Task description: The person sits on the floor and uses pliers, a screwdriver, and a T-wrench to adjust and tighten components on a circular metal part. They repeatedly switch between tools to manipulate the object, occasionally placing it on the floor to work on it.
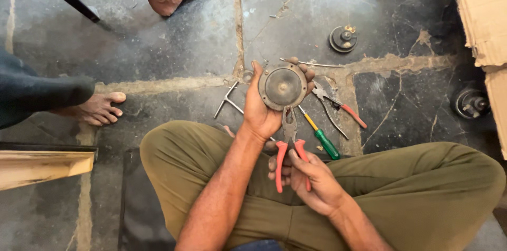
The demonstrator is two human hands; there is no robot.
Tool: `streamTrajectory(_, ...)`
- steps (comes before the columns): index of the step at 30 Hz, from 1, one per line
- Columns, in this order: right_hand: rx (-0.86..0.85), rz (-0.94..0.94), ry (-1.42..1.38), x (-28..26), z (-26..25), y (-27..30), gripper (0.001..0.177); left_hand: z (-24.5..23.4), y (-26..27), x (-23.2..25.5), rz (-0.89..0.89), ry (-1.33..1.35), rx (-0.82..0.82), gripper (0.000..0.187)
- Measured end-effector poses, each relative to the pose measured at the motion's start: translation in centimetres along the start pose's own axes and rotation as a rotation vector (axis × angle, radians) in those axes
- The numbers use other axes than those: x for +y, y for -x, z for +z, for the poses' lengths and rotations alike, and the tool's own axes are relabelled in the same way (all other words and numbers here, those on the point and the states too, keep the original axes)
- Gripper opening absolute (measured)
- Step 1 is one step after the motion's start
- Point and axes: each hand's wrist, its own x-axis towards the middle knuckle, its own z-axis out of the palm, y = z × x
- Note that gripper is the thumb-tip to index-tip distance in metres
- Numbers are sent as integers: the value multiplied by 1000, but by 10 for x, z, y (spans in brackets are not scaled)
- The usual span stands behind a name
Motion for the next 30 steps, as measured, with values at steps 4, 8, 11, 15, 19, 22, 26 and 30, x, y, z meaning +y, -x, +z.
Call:
streamTrajectory(4, 5, 40, -88, 2, 4, -5, 50, 1, -4, 1, 18, -23, 2, 76)
streamTrajectory(8, 56, 56, -24, 1, 6, -4, 51, -2, -3, 0, 7, -20, -23, 77)
streamTrajectory(11, 45, 71, -19, -2, 4, -3, 50, -2, -3, 0, 12, -12, -11, 76)
streamTrajectory(15, 4, 97, -93, -1, 4, 0, 41, 0, -4, -1, 8, -3, -5, 76)
streamTrajectory(19, 14, 119, -108, 5, 11, 6, 39, 4, -3, -1, -41, -35, 60, 77)
streamTrajectory(22, -9, 94, -97, 11, 19, 9, 35, 9, -1, 2, -83, -52, -9, 81)
streamTrajectory(26, 41, 116, -83, 16, 22, 14, 34, 15, 1, 5, -142, -65, -55, 80)
streamTrajectory(30, 9, 135, -80, 24, 16, 19, 34, 11, -2, 10, -231, -198, -47, 81)
